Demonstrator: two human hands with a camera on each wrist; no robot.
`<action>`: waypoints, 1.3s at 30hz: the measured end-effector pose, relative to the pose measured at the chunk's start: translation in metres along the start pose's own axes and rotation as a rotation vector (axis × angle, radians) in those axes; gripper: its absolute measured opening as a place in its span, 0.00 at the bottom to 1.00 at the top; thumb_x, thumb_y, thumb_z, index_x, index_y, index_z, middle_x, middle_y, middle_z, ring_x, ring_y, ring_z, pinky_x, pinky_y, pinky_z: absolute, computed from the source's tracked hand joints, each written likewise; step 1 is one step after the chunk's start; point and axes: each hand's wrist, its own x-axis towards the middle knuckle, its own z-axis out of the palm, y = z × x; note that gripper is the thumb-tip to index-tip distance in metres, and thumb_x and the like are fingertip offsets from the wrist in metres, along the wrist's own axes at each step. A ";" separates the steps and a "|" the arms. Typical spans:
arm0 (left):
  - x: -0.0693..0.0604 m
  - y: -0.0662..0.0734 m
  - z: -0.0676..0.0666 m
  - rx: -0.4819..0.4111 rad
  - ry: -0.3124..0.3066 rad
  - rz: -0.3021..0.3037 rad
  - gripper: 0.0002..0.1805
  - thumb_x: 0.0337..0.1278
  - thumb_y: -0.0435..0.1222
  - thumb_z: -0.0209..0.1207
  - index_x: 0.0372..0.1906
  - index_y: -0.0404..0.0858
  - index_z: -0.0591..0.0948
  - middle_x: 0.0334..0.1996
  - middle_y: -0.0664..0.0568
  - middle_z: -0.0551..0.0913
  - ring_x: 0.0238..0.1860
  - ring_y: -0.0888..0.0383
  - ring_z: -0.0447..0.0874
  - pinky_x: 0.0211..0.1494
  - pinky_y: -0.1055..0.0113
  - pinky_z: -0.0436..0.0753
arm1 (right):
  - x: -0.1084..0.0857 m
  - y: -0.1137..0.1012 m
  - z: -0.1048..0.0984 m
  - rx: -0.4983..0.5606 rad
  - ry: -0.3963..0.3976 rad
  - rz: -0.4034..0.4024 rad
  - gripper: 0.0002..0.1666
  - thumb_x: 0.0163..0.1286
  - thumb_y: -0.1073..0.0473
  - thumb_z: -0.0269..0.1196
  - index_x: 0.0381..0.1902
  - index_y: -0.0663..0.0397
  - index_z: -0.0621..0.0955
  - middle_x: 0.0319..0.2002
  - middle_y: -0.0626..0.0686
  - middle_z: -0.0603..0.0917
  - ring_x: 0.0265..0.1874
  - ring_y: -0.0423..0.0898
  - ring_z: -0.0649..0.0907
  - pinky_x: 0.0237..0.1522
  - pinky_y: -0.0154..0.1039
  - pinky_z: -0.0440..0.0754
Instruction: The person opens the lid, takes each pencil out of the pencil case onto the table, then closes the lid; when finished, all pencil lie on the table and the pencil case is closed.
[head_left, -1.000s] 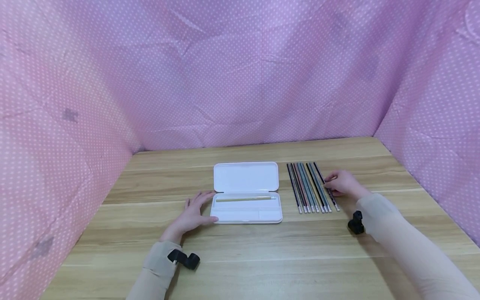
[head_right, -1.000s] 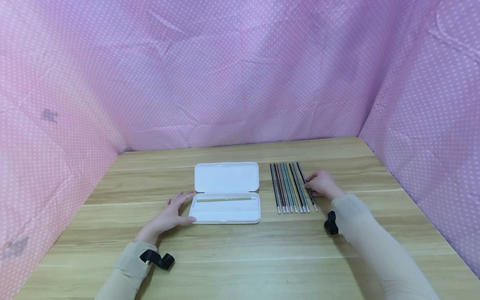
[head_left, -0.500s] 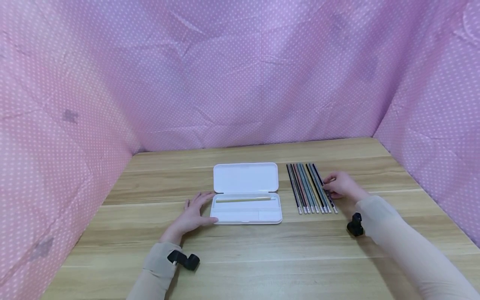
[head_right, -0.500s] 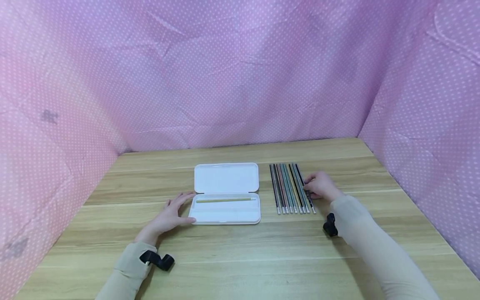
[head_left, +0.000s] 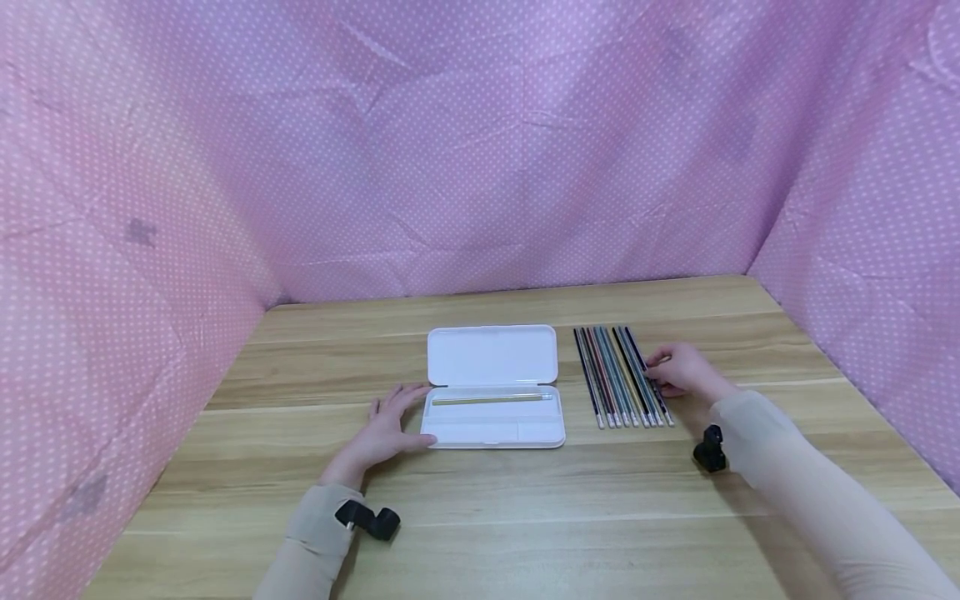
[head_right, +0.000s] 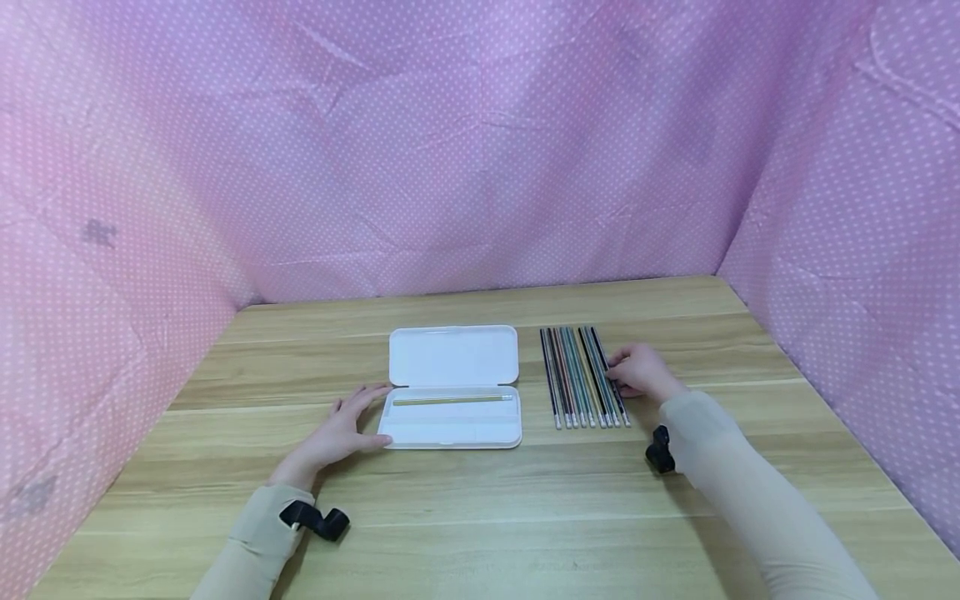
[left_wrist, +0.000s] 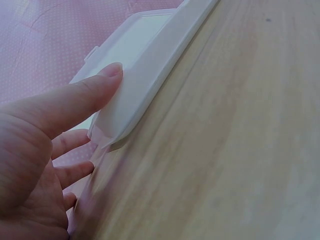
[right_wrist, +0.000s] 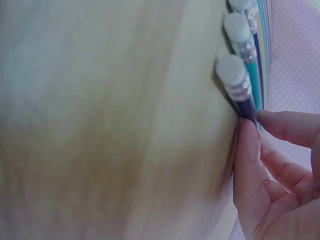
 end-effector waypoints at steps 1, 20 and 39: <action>0.000 0.000 0.000 -0.001 -0.001 0.000 0.43 0.45 0.43 0.70 0.69 0.42 0.65 0.71 0.40 0.59 0.73 0.33 0.38 0.67 0.33 0.27 | 0.000 0.000 0.000 0.003 -0.001 0.000 0.19 0.68 0.66 0.56 0.52 0.75 0.71 0.42 0.65 0.80 0.34 0.45 0.80 0.34 0.37 0.85; -0.001 0.002 -0.002 -0.019 0.003 0.012 0.44 0.44 0.44 0.71 0.69 0.41 0.65 0.71 0.39 0.59 0.73 0.34 0.38 0.68 0.35 0.27 | -0.005 -0.031 -0.013 -0.108 0.049 -0.089 0.25 0.67 0.58 0.57 0.56 0.72 0.72 0.44 0.66 0.80 0.32 0.45 0.80 0.34 0.39 0.82; -0.001 0.001 -0.002 -0.026 -0.006 0.008 0.44 0.45 0.44 0.70 0.69 0.41 0.64 0.71 0.39 0.59 0.73 0.34 0.38 0.68 0.35 0.26 | -0.008 -0.102 0.034 -0.091 0.005 -0.268 0.21 0.64 0.62 0.61 0.53 0.68 0.76 0.30 0.52 0.75 0.28 0.49 0.81 0.35 0.44 0.85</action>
